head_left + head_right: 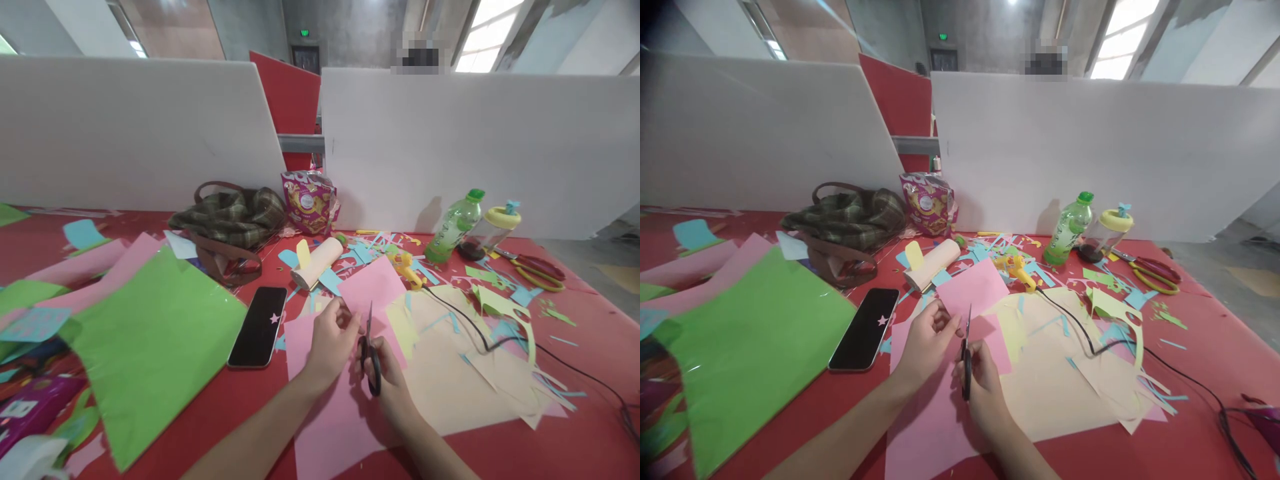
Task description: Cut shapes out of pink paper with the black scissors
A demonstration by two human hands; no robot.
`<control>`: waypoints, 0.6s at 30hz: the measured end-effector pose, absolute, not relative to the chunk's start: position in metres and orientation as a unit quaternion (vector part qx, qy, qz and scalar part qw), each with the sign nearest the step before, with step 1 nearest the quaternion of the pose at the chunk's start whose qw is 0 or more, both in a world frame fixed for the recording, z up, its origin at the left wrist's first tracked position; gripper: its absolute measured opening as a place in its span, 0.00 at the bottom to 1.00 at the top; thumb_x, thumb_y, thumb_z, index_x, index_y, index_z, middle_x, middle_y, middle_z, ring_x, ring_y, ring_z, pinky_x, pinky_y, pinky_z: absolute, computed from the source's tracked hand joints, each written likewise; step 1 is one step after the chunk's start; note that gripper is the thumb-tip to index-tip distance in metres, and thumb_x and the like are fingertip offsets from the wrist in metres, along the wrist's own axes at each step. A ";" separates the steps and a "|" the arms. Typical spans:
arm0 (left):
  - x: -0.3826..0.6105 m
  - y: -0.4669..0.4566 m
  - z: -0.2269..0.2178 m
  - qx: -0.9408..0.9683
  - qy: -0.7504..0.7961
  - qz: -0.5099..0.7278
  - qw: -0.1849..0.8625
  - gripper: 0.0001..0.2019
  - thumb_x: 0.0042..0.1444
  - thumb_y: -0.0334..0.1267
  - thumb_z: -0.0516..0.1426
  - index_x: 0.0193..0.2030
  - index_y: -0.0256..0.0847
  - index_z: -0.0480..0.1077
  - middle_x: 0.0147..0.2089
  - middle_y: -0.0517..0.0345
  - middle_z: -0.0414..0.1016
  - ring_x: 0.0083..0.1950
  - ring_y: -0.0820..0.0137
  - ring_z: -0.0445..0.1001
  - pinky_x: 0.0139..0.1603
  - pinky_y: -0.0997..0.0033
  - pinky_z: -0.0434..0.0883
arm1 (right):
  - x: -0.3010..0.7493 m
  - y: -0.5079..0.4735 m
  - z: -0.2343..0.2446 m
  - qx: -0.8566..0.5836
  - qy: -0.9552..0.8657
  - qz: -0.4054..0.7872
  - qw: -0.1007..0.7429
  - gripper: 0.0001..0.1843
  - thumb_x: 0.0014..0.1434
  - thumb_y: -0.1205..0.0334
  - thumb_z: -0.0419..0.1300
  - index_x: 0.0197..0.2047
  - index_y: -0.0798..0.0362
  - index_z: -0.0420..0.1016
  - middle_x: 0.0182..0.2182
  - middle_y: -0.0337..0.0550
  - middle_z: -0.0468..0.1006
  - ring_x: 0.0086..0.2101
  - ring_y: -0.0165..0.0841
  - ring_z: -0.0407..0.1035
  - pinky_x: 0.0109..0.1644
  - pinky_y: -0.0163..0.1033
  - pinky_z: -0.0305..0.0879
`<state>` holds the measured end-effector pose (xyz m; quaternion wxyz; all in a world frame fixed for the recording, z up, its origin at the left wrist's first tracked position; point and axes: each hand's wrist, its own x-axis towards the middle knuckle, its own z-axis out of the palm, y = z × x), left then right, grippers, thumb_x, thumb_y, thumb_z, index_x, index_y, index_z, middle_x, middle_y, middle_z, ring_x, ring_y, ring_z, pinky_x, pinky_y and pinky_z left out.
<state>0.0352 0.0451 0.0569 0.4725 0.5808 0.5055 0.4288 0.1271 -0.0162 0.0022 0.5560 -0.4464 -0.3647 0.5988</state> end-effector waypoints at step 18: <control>0.025 0.053 0.063 0.606 0.475 0.393 0.503 0.04 0.49 0.35 0.51 0.30 0.37 0.59 0.24 0.62 0.66 0.25 0.74 0.70 0.30 0.74 0.66 | 0.131 -0.015 -0.004 -0.437 -0.389 0.587 0.560 0.13 0.51 0.54 0.55 0.27 0.51 0.54 0.23 0.36 0.66 0.22 0.26 0.60 0.26 0.33 0.56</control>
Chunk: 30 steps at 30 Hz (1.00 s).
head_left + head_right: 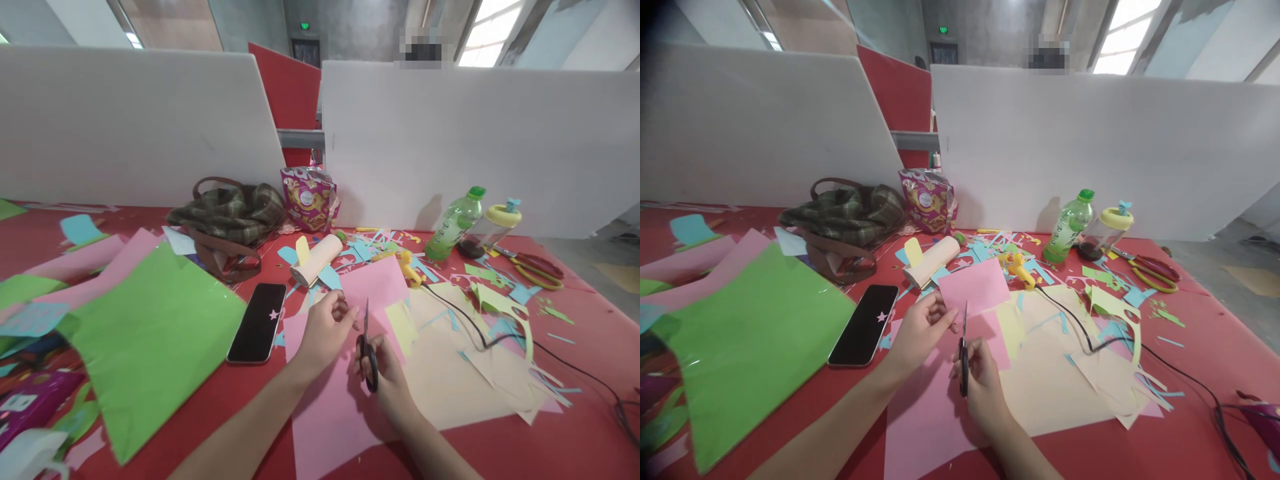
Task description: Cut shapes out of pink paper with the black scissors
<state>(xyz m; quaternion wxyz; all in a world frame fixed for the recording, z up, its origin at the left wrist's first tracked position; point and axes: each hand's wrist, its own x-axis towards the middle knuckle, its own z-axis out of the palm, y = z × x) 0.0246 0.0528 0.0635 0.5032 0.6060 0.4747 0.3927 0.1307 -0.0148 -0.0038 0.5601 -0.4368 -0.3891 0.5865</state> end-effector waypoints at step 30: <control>-0.015 0.073 0.077 0.712 0.448 0.246 0.482 0.08 0.46 0.36 0.52 0.34 0.38 0.62 0.20 0.62 0.68 0.23 0.72 0.70 0.29 0.74 0.65 | 0.129 -0.016 0.009 -0.366 -0.372 0.680 0.515 0.17 0.45 0.54 0.60 0.23 0.53 0.54 0.19 0.32 0.61 0.17 0.22 0.55 0.19 0.29 0.48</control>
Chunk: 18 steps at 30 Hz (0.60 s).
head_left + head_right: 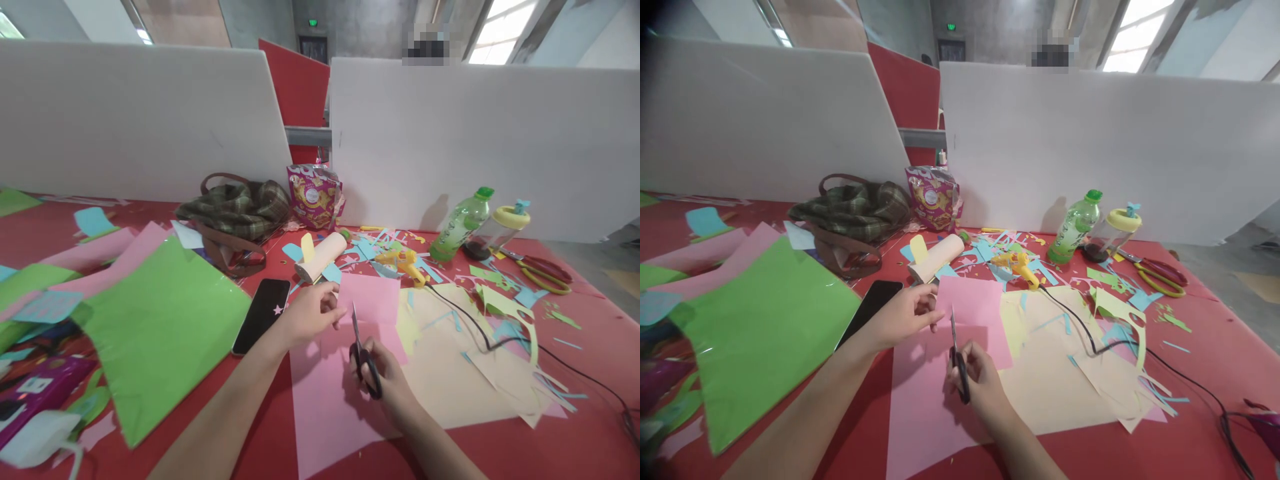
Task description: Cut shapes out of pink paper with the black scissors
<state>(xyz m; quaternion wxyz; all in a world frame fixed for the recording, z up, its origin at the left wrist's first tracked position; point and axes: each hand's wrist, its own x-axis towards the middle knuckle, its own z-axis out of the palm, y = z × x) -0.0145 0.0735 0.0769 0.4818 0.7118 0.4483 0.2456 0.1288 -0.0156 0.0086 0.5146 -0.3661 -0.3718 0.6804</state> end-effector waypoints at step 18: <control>-0.013 0.070 0.078 0.724 0.426 0.205 0.502 0.17 0.46 0.35 0.51 0.45 0.38 0.60 0.22 0.63 0.66 0.25 0.72 0.69 0.27 0.75 0.65 | 0.132 -0.014 0.015 -0.359 -0.375 0.687 0.508 0.20 0.42 0.46 0.59 0.25 0.53 0.56 0.22 0.37 0.63 0.20 0.26 0.57 0.23 0.32 0.49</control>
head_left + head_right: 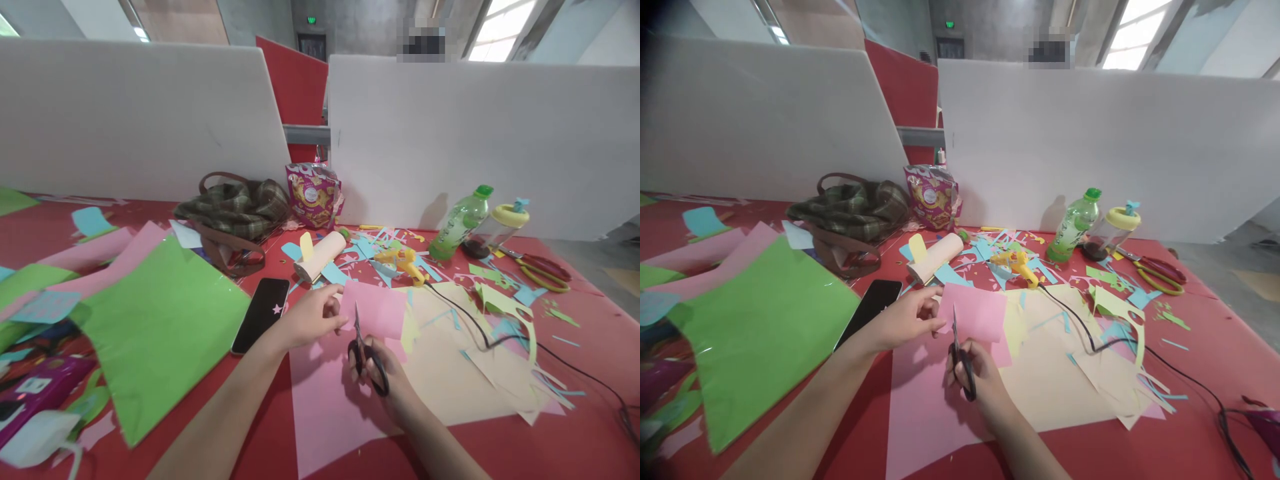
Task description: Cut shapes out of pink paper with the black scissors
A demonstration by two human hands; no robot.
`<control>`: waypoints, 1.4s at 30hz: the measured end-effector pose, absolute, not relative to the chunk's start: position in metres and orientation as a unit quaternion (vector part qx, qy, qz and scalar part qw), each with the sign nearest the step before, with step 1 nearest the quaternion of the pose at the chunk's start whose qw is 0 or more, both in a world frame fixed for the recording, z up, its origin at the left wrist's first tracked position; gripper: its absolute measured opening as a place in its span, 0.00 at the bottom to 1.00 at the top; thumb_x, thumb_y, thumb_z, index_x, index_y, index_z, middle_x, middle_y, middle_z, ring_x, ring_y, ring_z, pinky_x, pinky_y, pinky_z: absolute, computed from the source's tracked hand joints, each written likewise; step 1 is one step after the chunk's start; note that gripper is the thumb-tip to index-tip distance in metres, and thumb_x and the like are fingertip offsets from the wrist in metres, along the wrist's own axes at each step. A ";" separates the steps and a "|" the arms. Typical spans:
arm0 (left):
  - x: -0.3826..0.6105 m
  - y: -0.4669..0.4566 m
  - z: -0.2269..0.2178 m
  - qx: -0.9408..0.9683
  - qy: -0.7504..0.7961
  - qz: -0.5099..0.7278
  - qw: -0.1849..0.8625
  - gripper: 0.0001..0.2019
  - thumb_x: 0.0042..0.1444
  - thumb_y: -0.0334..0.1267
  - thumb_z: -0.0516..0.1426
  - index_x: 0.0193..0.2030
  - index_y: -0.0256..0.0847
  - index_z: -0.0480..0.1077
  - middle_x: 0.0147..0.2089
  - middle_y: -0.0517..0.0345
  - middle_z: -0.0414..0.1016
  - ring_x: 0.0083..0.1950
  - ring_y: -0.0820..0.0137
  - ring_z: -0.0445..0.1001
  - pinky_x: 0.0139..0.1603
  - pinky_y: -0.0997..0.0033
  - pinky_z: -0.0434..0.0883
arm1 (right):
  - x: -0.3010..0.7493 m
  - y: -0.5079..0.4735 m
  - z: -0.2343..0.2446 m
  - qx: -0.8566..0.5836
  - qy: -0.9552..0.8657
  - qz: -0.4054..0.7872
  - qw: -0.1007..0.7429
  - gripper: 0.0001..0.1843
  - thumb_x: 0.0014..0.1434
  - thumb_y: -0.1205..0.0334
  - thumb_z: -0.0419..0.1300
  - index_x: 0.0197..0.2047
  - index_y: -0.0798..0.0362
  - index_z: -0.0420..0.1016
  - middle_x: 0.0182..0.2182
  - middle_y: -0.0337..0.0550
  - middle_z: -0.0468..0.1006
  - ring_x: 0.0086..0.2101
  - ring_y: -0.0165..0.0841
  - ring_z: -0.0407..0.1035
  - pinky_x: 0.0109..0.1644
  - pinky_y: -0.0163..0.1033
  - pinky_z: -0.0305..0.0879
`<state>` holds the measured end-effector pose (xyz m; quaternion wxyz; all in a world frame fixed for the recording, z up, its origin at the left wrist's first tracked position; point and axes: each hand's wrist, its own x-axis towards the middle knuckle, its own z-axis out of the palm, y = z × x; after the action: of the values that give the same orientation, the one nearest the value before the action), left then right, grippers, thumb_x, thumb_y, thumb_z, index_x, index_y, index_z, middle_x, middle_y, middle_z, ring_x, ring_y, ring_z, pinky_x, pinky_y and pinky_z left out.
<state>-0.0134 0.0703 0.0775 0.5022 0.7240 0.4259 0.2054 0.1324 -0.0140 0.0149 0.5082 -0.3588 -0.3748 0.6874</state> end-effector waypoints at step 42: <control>-0.038 0.075 0.088 0.738 0.375 0.042 0.560 0.18 0.41 0.35 0.54 0.43 0.40 0.62 0.22 0.64 0.67 0.23 0.73 0.67 0.25 0.79 0.61 | 0.162 -0.006 0.021 -0.366 -0.431 0.757 0.328 0.20 0.37 0.53 0.64 0.17 0.55 0.57 0.12 0.32 0.62 0.13 0.22 0.55 0.15 0.28 0.45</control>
<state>-0.0381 0.0745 0.0879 0.5600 0.7376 0.3750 0.0420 0.1617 -0.0065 0.0206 0.3275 -0.3664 -0.4313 0.7566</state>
